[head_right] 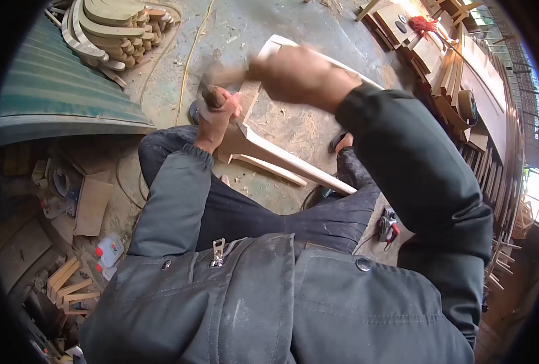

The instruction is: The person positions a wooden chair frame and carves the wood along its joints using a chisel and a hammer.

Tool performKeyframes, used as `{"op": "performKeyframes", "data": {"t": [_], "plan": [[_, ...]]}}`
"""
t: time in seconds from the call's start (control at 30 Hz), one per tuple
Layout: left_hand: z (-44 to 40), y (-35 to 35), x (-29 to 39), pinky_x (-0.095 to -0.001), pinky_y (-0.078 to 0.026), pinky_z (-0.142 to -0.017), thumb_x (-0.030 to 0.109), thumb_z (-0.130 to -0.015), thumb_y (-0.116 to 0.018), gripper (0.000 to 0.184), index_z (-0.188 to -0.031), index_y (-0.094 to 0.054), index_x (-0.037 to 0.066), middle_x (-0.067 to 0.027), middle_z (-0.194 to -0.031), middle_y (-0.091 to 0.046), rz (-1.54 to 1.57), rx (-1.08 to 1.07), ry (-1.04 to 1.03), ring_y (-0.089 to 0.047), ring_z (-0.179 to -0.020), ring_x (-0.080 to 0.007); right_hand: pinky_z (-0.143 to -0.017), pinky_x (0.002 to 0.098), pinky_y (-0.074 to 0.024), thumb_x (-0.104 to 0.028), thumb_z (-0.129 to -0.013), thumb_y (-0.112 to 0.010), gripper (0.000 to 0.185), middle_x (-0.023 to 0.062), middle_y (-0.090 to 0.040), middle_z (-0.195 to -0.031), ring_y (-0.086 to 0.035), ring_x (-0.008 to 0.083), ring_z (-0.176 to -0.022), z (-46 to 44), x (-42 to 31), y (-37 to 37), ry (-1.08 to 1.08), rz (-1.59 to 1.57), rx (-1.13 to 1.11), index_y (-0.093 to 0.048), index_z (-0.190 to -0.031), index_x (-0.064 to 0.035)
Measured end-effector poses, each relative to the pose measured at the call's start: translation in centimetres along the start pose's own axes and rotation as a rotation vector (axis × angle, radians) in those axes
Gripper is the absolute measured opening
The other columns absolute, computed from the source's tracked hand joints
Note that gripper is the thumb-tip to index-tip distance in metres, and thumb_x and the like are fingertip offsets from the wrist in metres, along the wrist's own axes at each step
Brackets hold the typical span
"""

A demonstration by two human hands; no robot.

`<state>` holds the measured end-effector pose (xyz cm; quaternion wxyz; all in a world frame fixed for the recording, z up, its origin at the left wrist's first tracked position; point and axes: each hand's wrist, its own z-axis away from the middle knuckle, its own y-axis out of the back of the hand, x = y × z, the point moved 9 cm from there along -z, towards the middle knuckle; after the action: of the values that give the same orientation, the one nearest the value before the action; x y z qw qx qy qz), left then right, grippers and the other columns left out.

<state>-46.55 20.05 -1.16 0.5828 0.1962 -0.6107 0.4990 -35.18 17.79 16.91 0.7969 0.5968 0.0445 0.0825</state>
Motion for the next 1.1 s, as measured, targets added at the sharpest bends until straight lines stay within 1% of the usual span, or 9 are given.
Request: {"op": "performKeyframes", "data": {"t": [0.1, 0.2, 0.33, 0.47, 0.53, 0.7, 0.87, 0.97, 1.1], "plan": [[-0.2, -0.5, -1.1, -0.0324, -0.047, -0.058, 0.015, -0.097, -0.065, 0.031, -0.069, -0.052, 0.010, -0.0012, -0.060, -0.051, 0.298, -0.101, 0.156, -0.049, -0.052, -0.0129, -0.072, 0.0450, -0.0546, -0.010, -0.090, -0.056, 0.014, 0.0159, -0.069, -0.081, -0.071, 0.0331, -0.082, 1.1, 0.4, -2.9, -0.179, -0.227, -0.137, -0.066, -0.099, -0.0063], [-0.8, -0.2, -1.5, -0.0383, -0.047, -0.064, 0.018, -0.099, -0.062, 0.027, -0.076, -0.050, 0.012, 0.0005, -0.057, -0.040, 0.712, -0.178, 0.223, -0.045, -0.052, -0.0157, -0.065, 0.0405, -0.0499, -0.008, -0.088, -0.062, 0.012, 0.0160, -0.066, -0.077, -0.064, 0.0273, -0.068, 3.6, 1.2, -3.7, -0.285, -0.555, 0.092, -0.062, -0.097, -0.0001], [-0.6, 0.5, 4.1, -0.0290, -0.046, -0.059, 0.008, -0.094, -0.074, 0.022, -0.081, -0.056, 0.009, -0.0004, -0.065, -0.056, 0.066, -0.038, -0.128, -0.050, -0.056, -0.0101, -0.070, 0.0363, -0.0490, -0.011, -0.084, -0.067, 0.023, 0.0096, -0.058, -0.077, -0.059, 0.0188, -0.074, 8.0, 3.1, -6.1, -0.453, -0.933, 0.128, -0.060, -0.101, 0.0035], [0.3, -0.8, 3.7, -0.0254, -0.044, -0.055, 0.013, -0.094, -0.076, 0.022, -0.083, -0.058, 0.007, -0.0022, -0.067, -0.060, -0.173, -0.077, -0.126, -0.053, -0.059, -0.0091, -0.070, 0.0358, -0.0487, -0.009, -0.083, -0.067, 0.022, 0.0081, -0.058, -0.079, -0.057, 0.0182, -0.073, 11.1, 5.3, -8.5, -0.508, -0.855, 0.074, -0.060, -0.099, 0.0037], [0.5, -1.2, 3.8, -0.0245, -0.044, -0.055, 0.014, -0.094, -0.077, 0.022, -0.083, -0.059, 0.007, -0.0006, -0.067, -0.061, -0.165, -0.096, -0.123, -0.055, -0.059, -0.0081, -0.078, 0.0425, -0.0510, -0.009, -0.082, -0.065, 0.022, 0.0243, -0.065, -0.084, -0.067, 0.0335, -0.080, 12.3, 5.4, -9.6, -0.528, -0.879, 0.058, -0.059, -0.099, 0.0041], [0.6, -2.5, 3.6, -0.0233, -0.045, -0.055, 0.016, -0.093, -0.079, 0.024, -0.080, -0.060, 0.008, 0.0023, -0.067, -0.061, -0.023, -0.153, -0.099, -0.056, -0.060, -0.0061, -0.075, 0.0439, -0.0501, -0.012, -0.082, -0.066, 0.023, 0.0253, -0.063, -0.079, -0.066, 0.0355, -0.076, 13.6, 4.3, -11.2, -0.536, -0.907, 0.040, -0.058, -0.097, 0.0047], [-0.9, -4.3, 1.8, -0.0250, -0.046, -0.059, 0.019, -0.092, -0.080, 0.024, -0.080, -0.062, 0.007, 0.0024, -0.071, -0.061, -0.393, -0.234, -0.089, -0.053, -0.064, -0.0062, -0.074, 0.0442, -0.0500, -0.011, -0.082, -0.066, 0.023, 0.0270, -0.063, -0.078, -0.066, 0.0365, -0.075, 13.6, 3.6, -10.8, -0.522, -0.952, 0.060, -0.058, -0.096, 0.0055], [-0.7, -5.6, 1.7, -0.0263, -0.048, -0.063, 0.021, -0.091, -0.080, 0.026, -0.084, -0.063, 0.003, 0.0028, -0.073, -0.060, -0.467, -0.271, -0.112, -0.050, -0.069, -0.0062, -0.074, 0.0436, -0.0503, -0.011, -0.083, -0.066, 0.024, 0.0253, -0.064, -0.079, -0.066, 0.0352, -0.076, 13.6, 3.3, -10.7, -0.514, -0.947, 0.054, -0.059, -0.098, 0.0052], [-2.0, -4.6, 0.5, -0.0280, -0.050, -0.066, 0.024, -0.089, -0.082, 0.028, -0.086, -0.064, 0.003, 0.0011, -0.073, -0.061, -0.446, -0.216, -0.095, -0.054, -0.071, -0.0076, -0.072, 0.0330, -0.0484, -0.013, -0.085, -0.072, 0.027, 0.0069, -0.058, -0.082, -0.058, 0.0162, -0.076, 13.4, 3.7, -10.9, -0.548, -0.961, 0.034, -0.062, -0.104, 0.0033]]}}
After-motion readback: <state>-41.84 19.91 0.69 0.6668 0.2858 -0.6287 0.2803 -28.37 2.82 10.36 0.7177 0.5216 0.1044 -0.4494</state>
